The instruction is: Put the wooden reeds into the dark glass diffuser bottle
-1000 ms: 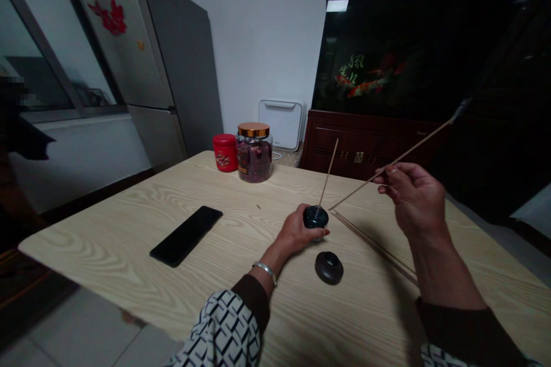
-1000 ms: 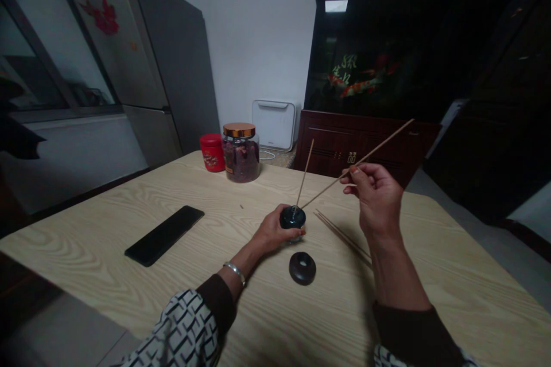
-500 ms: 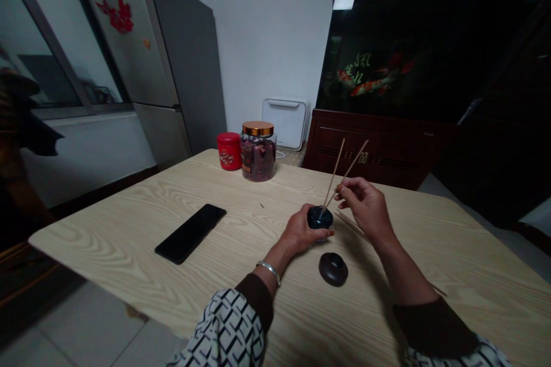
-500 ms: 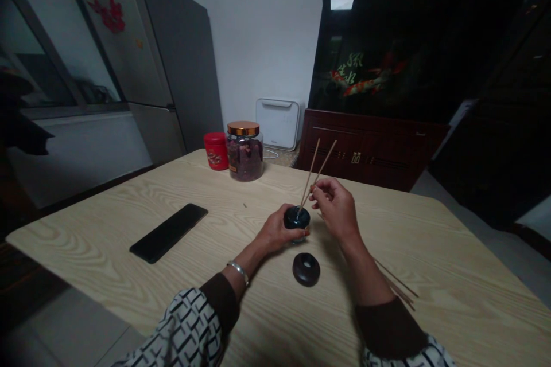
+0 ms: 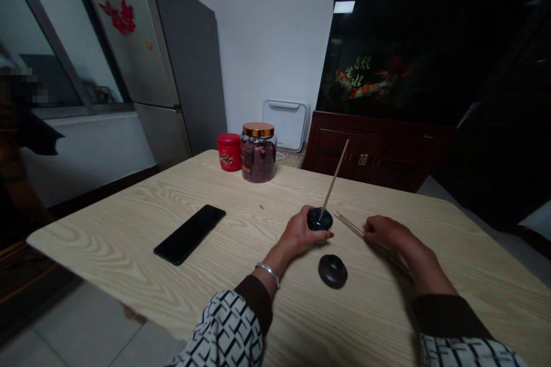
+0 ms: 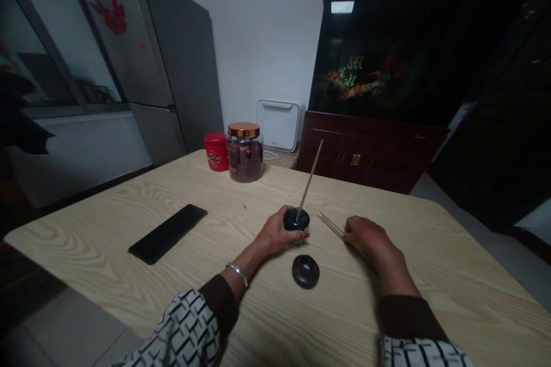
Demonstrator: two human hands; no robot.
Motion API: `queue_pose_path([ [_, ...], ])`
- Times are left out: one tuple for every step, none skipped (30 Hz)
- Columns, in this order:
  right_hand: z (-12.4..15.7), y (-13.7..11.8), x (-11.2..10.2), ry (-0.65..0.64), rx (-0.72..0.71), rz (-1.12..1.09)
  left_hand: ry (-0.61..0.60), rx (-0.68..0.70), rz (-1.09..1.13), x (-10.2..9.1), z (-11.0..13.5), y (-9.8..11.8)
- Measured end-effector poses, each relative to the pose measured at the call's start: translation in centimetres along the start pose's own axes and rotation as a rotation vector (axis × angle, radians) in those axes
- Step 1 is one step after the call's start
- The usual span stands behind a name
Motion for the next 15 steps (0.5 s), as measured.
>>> queue_pose_path([
  [-0.1, 0.2, 0.4, -0.018, 0.003, -0.002, -0.001, 0.002, 0.002, 0.0, 0.0, 0.0],
  [-0.2, 0.3, 0.7, -0.031, 0.003, -0.012, 0.000, 0.004, 0.004, 0.0, 0.0, 0.0],
  [-0.3, 0.3, 0.9, -0.039, 0.002, -0.027, 0.001, 0.004, 0.007, 0.0, -0.1, -0.1],
  [-0.4, 0.3, 1.1, -0.046, -0.002, -0.043, 0.001, 0.004, 0.010, 0.0, -0.1, -0.1],
  [-0.4, 0.2, 1.2, -0.053, -0.008, -0.060, 0.001, 0.003, 0.013, 0.1, -0.1, -0.1],
  [-0.5, 0.2, 1.3, -0.060, -0.014, -0.075, 0.000, 0.003, 0.015, 0.1, -0.1, 0.0],
  [-0.6, 0.2, 1.4, -0.066, -0.020, -0.088, -0.001, 0.004, 0.015, 0.1, -0.1, 0.0],
  [-0.6, 0.2, 1.5, -0.071, -0.027, -0.100, -0.001, 0.004, 0.015, 0.1, 0.0, 0.0],
  [-0.6, 0.2, 1.6, -0.076, -0.033, -0.112, -0.001, 0.004, 0.014, 0.1, 0.0, 0.0],
  [-0.6, 0.2, 1.8, -0.082, -0.040, -0.122, 0.000, 0.006, 0.011, 0.1, 0.0, 0.0],
  [-0.5, 0.1, 1.9, -0.088, -0.050, -0.133, 0.001, 0.008, 0.008, 0.1, 0.0, 0.0],
  [-0.4, 0.0, 1.8, -0.092, -0.062, -0.149, 0.001, 0.009, 0.006, 0.1, 0.0, 0.0],
  [-0.3, -0.1, 1.6, -0.091, -0.077, -0.173, -0.002, 0.009, 0.005, 0.1, 0.0, -0.1],
  [-0.1, -0.1, 1.2, -0.085, -0.087, -0.202, -0.005, 0.009, 0.005, 0.1, -0.1, -0.1],
  [0.2, -0.1, 0.5, -0.070, -0.093, -0.238, -0.007, 0.010, 0.007, 0.2, -0.1, -0.2],
])
Point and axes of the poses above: each hand's wrist, its own z-axis away from the middle knuckle, its own x-axis out of the palm, y = z × x, the point moved 7 cm from there along -z, towards the middle knuckle, and after that the axes turned 2 degrees about -z, right-handed, at the moved point
